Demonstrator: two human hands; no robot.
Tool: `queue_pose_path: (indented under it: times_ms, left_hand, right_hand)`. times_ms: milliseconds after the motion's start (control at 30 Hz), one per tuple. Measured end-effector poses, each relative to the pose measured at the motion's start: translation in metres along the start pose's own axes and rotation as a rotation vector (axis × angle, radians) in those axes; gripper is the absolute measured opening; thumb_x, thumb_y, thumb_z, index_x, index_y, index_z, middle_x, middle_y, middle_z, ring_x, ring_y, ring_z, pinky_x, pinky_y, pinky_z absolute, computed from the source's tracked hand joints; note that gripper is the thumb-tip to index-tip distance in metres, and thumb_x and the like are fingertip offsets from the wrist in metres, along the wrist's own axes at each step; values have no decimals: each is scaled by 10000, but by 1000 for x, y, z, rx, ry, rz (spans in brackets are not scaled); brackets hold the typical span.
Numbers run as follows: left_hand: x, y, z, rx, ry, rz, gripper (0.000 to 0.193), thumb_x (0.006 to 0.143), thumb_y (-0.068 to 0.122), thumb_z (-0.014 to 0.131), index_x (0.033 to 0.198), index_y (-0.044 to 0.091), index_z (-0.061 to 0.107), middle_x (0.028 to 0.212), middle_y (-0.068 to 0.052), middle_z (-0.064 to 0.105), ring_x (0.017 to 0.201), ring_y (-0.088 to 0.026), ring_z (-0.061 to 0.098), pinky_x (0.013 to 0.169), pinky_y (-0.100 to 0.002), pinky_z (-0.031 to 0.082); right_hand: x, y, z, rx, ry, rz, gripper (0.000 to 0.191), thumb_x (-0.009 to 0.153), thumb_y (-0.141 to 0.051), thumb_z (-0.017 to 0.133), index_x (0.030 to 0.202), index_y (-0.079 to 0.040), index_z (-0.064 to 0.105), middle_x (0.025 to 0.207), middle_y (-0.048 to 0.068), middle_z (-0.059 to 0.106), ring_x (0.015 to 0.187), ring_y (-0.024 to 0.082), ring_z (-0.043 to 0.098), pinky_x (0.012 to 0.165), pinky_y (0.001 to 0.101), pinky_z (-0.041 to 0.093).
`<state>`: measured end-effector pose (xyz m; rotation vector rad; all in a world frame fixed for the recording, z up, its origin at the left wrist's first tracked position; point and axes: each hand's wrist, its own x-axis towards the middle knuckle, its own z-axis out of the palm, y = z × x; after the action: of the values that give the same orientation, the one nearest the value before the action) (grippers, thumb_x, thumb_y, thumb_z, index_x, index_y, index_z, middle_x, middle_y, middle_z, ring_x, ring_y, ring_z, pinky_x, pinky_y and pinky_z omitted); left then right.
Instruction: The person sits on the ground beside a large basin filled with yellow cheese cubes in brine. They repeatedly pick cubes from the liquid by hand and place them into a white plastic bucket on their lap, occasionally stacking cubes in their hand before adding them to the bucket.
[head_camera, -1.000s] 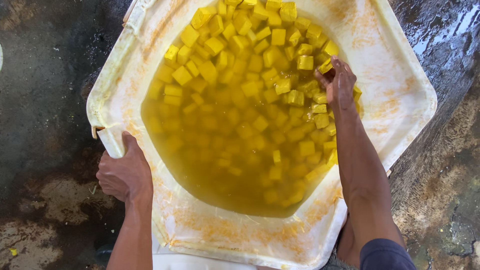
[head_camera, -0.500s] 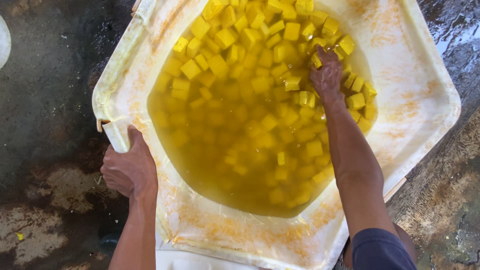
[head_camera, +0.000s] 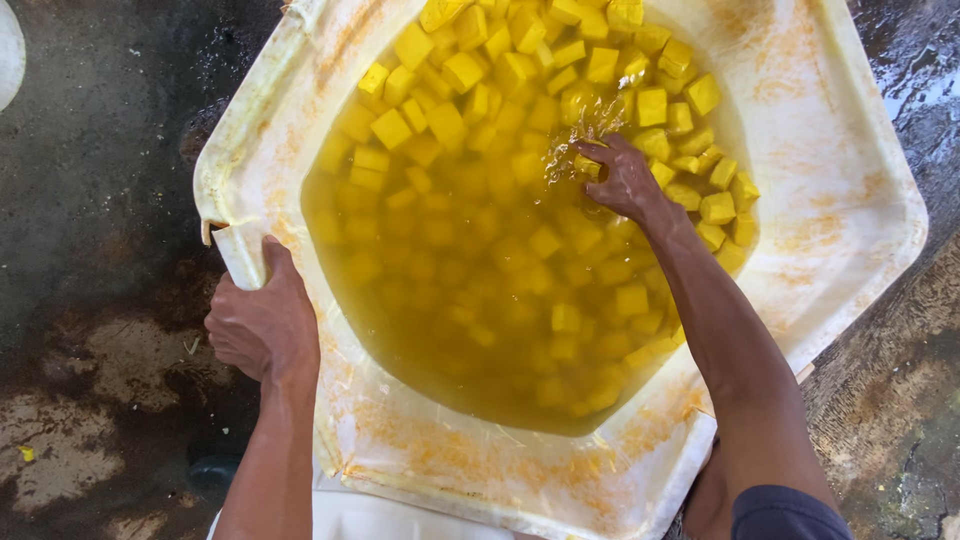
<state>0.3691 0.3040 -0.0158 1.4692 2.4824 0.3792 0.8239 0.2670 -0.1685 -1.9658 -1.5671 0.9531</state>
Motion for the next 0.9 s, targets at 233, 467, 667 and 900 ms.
queue_pose_path:
  times_ms: [233, 467, 667, 900]
  left_hand:
    - [5, -6, 6, -22, -11, -9, 492, 945, 451, 760, 941, -41, 775, 754, -211, 743, 631, -358, 748, 603, -498, 582]
    - [4, 1, -1, -19, -17, -40, 505, 943, 468, 763, 936, -37, 777, 784, -244, 740, 676, -403, 737, 613, -531, 569]
    - [5, 1, 4, 19, 30, -36, 518, 914, 482, 778, 913, -37, 782, 789, -260, 734, 680, -419, 733, 623, -543, 564]
    - [10, -3, 6, -51, -70, -77, 504, 918, 473, 728, 953, -29, 756, 780, -213, 740, 633, -371, 752, 588, -495, 592]
  right_hand:
    - [-10, 4, 10, -265, 173, -144, 706, 771, -122, 853, 1443, -174, 643, 1351, 195, 607, 1152, 351, 657, 977, 398, 588]
    - [19, -50, 85, -205, 610, -32, 788, 778, -305, 956, 1465, -204, 583, 1328, 186, 581, 1180, 358, 617, 926, 396, 613]
    - [24, -55, 143, -337, 580, -170, 856, 877, 17, 822, 1571, -175, 360, 1492, 325, 346, 1279, 501, 524, 825, 486, 620]
    - [34, -49, 125, -66, 464, 129, 716, 880, -15, 665, 1519, -188, 391, 1580, 205, 325, 1208, 335, 607, 944, 428, 586]
